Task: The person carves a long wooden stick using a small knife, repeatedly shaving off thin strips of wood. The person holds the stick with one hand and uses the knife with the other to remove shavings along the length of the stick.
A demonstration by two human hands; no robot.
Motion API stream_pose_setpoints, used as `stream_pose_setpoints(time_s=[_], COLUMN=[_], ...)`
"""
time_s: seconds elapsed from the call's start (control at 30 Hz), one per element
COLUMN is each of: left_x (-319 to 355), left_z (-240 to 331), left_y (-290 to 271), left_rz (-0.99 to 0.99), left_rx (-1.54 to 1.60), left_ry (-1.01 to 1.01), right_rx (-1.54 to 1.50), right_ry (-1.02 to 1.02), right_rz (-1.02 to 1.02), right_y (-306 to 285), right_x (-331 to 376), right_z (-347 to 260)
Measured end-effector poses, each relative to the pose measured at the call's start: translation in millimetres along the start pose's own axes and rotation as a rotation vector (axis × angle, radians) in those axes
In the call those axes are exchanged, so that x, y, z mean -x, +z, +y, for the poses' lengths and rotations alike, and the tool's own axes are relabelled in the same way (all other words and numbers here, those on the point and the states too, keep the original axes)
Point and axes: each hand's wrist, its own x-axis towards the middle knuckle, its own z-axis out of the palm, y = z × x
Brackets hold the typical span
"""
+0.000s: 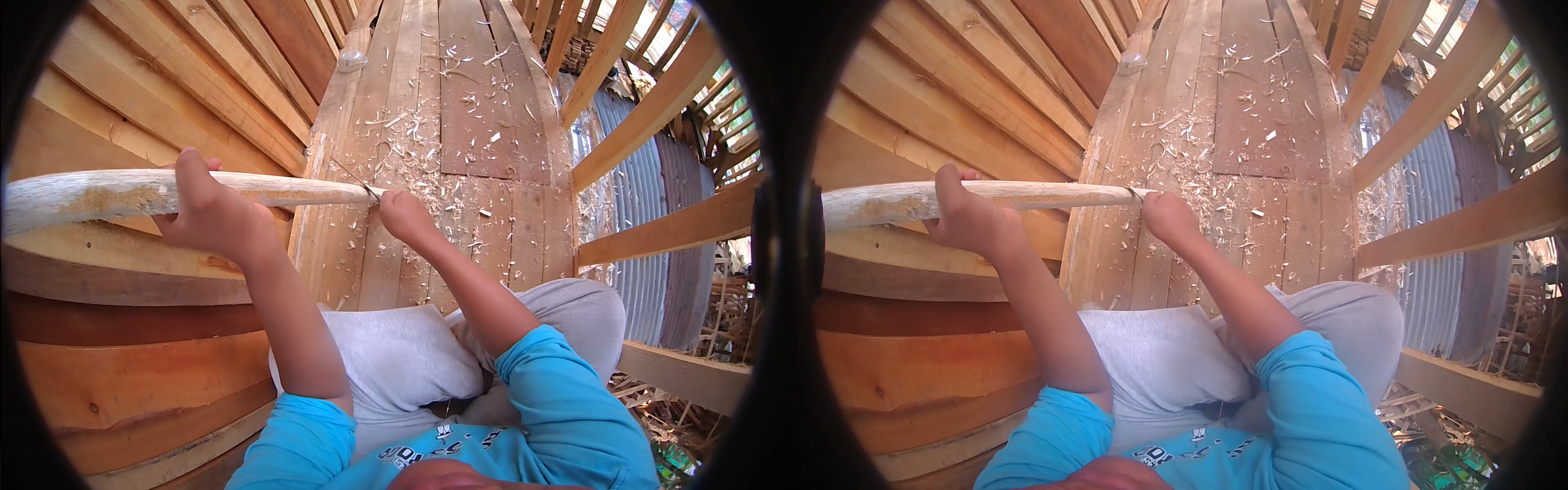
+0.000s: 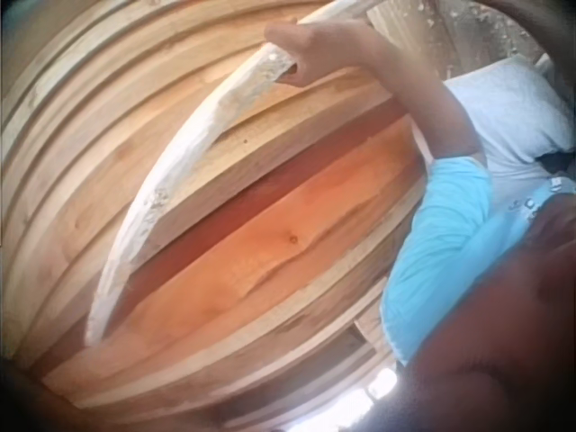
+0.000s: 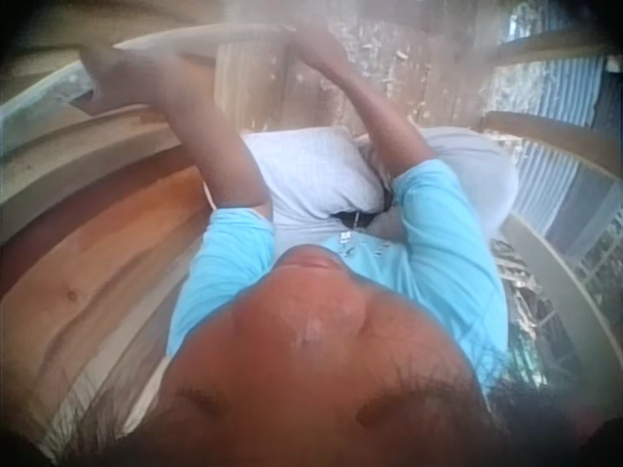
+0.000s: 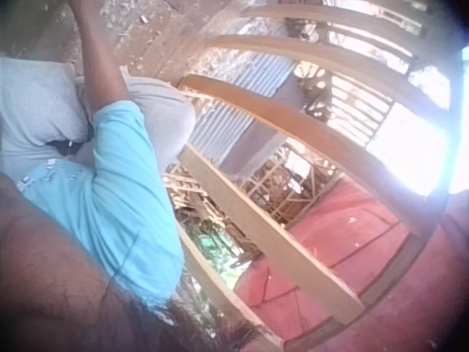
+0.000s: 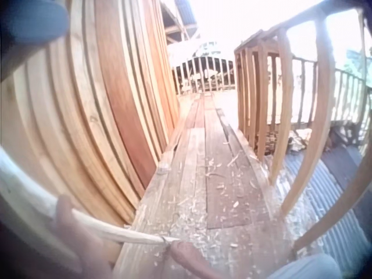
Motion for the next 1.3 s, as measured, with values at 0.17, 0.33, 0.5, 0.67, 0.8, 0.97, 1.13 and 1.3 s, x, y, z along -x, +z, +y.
stream_pose_setpoints(time_s=[0.17,0.33,0.5,0.67,0.8,0.97,1.13,1.3], left_x=[-1,10,0,-4,-5,-4,0,-9], left_z=[-5,8,3,5,-6,3,-8,-20], left_y=[-11,2,-5,-2,-11,-2,-7,-14], left_rz=[-0.065,-0.075,-0.031,0.065,-0.056,-0.031,-0.137,-0.081], left_rx=[-0.095,-0.002,0.016,0.091,-0.024,0.051,-0.060,-0.146], left_ry=[0.101,-0.018,-0.015,-0.124,0.034,-0.023,0.138,0.146], right_rx=[0.050,0.025,-0.003,0.084,0.088,0.239,0.236,0.142], right_ry=[-0.109,-0.015,-0.050,-0.076,-0.008,-0.146,-0.098,-0.130], right_rz=[-0.086,0.007,-0.043,-0.052,0.010,-0.068,-0.057,-0.070], right_y=[-10,0,9,0,8,1,8,7], right_x=[46,-5,12,14,7,12,-20,4], right_z=[-62,11,-22,-23,-18,-26,32,-20])
